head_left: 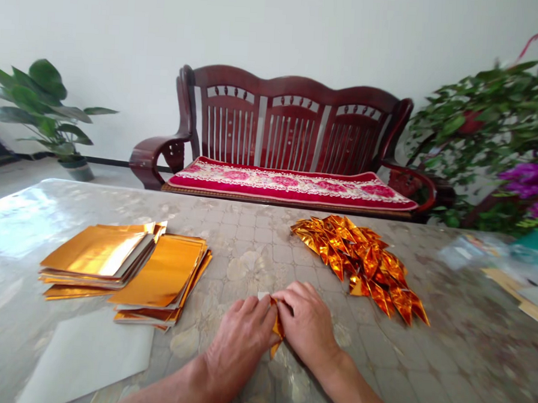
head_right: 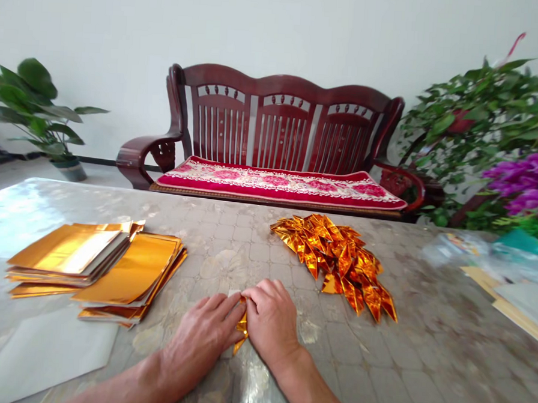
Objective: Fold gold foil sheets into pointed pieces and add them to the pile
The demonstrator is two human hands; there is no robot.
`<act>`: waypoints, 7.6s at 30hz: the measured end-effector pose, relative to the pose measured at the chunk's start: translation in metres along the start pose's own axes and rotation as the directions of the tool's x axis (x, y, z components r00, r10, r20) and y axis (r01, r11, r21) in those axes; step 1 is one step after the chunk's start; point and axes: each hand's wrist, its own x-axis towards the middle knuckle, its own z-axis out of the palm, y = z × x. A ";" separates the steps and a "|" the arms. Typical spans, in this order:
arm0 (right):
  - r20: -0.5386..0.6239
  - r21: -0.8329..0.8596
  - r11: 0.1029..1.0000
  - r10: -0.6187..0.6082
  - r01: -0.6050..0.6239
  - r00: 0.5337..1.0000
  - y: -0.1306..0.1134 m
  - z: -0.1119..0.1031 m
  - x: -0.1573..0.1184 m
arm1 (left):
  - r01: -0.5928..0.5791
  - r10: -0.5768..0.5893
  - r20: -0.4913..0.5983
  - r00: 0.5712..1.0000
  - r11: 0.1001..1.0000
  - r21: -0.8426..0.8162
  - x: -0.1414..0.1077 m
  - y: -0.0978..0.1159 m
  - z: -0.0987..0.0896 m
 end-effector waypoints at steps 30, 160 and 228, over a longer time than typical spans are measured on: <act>0.021 -0.036 0.983 -0.178 0.179 0.984 0.000 -0.003 -0.004 | 0.007 -0.005 -0.099 0.995 1.000 0.018 0.000 0.000 0.004; 0.126 -0.041 0.938 -0.337 0.345 0.933 0.016 -0.017 -0.007 | 0.101 -0.101 0.016 0.995 0.995 -0.003 0.006 -0.013 -0.009; 0.043 0.210 0.906 -0.384 0.367 0.922 0.037 -0.020 0.001 | -0.114 0.118 -0.079 0.990 0.992 0.057 0.003 -0.012 -0.001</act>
